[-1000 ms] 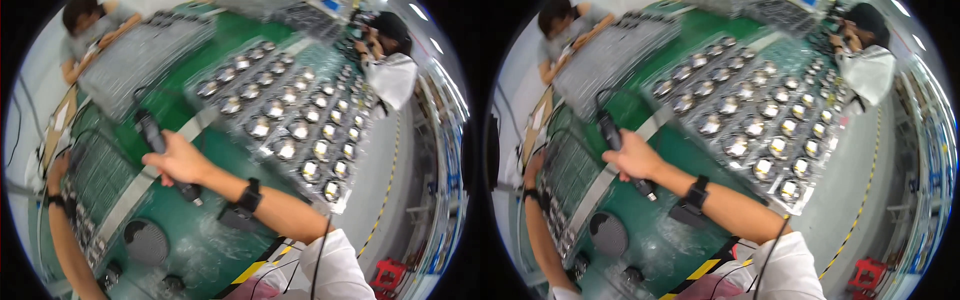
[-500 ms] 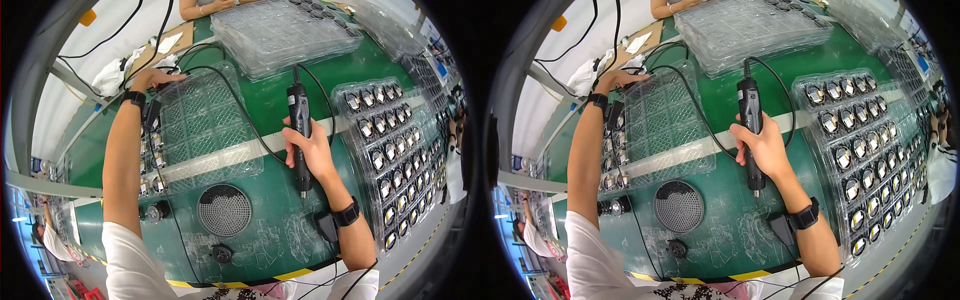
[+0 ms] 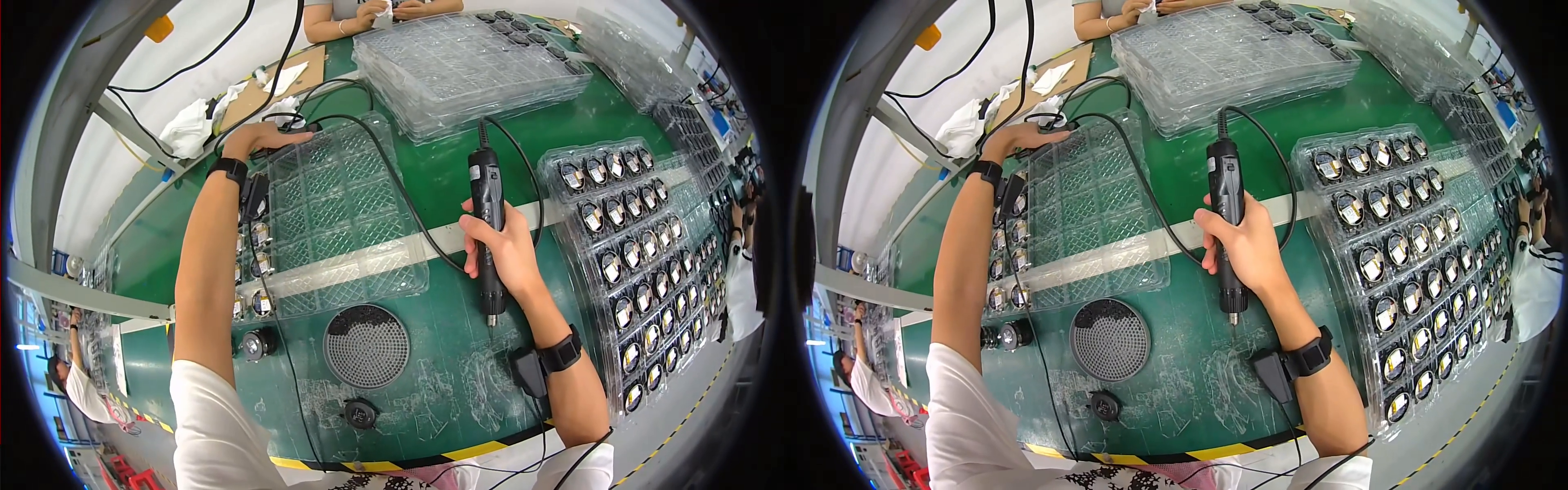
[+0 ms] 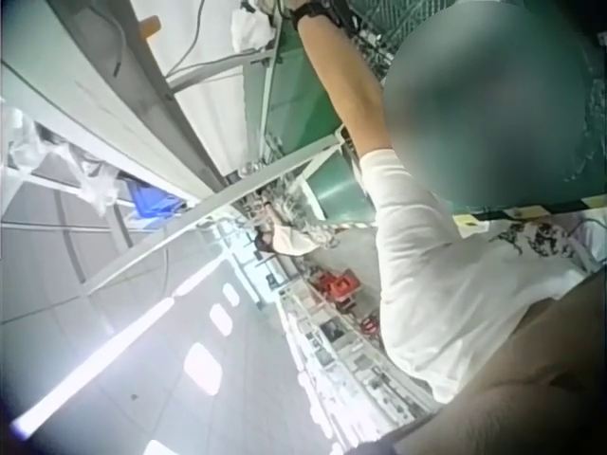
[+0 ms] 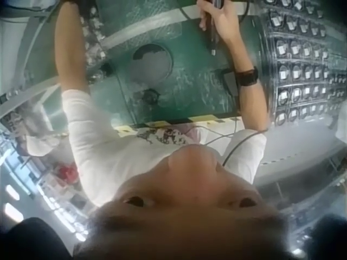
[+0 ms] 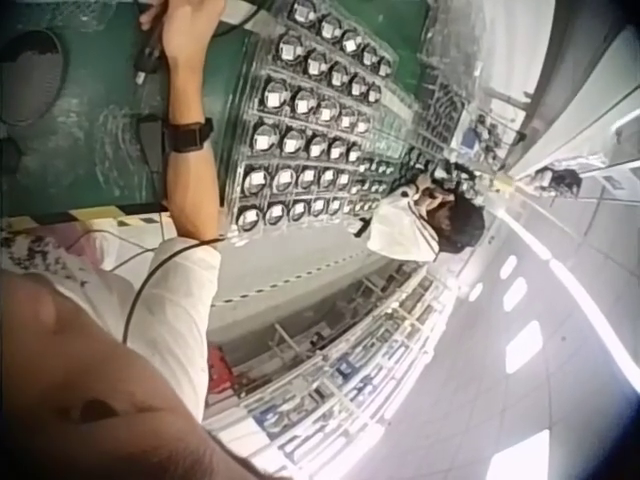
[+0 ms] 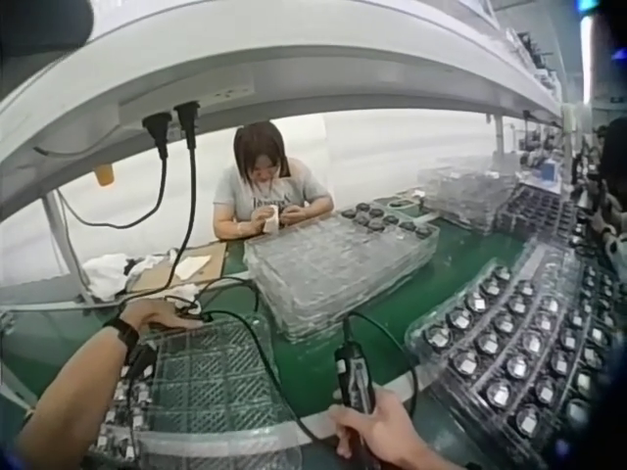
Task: The person picks up a watch backplate and places it onto a watch body, then uses an electric screwdriver to pick up screws from a tray and drive them into the backplate.
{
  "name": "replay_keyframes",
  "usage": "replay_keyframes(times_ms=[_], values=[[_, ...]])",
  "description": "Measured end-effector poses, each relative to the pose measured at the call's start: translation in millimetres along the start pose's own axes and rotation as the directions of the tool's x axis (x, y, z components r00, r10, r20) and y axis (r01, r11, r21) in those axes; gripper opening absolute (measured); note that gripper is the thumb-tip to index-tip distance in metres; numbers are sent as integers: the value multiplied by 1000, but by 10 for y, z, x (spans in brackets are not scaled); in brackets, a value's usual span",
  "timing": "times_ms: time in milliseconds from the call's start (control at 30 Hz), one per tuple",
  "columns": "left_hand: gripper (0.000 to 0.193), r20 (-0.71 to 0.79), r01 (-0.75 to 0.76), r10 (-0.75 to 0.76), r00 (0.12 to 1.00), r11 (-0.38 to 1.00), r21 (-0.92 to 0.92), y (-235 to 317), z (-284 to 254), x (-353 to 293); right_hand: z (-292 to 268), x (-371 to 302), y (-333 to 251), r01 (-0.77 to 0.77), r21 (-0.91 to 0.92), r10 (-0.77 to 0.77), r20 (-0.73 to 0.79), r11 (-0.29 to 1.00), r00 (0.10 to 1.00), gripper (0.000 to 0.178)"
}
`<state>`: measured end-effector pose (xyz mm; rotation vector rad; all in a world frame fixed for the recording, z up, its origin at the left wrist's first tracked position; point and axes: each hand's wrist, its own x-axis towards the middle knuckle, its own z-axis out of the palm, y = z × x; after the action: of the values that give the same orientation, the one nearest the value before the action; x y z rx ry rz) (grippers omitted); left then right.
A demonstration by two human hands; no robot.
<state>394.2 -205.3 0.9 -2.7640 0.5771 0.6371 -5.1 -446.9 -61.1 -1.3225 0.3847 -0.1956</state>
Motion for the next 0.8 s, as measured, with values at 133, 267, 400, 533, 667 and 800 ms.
replay_keyframes(times_ms=[133, 267, 400, 533, 667, 800], values=[[137, -10, -33, 33, 999, 999, 21, 30, 1, -7, -7, 15, 6, 2, 0, -2, 5, 1000, 1000, 33], [132, -176, -51, 34, 984, 995, -91, -155, 221, 41, 31, -9, -15, -1, 1, 1, 5, 1000, 1000, 33], [128, -186, 151, -180, 966, 975, -162, 122, 353, -148, 11, -7, 5, -4, -12, 4, -14, 1000, 1000, 33], [132, -206, 147, -176, 963, 978, -149, 78, 363, -56, 0, 17, 6, 30, -14, -30, 1, 999, 1000, 33], [129, -64, -10, 6, 998, 998, -64, -126, 154, 18, -2, 15, 24, 30, -13, -30, -10, 999, 1000, 32], [126, -132, -68, 62, 989, 997, -43, -332, 275, 96, 39, 27, 9, 42, 6, -42, 2, 999, 999, 32]])
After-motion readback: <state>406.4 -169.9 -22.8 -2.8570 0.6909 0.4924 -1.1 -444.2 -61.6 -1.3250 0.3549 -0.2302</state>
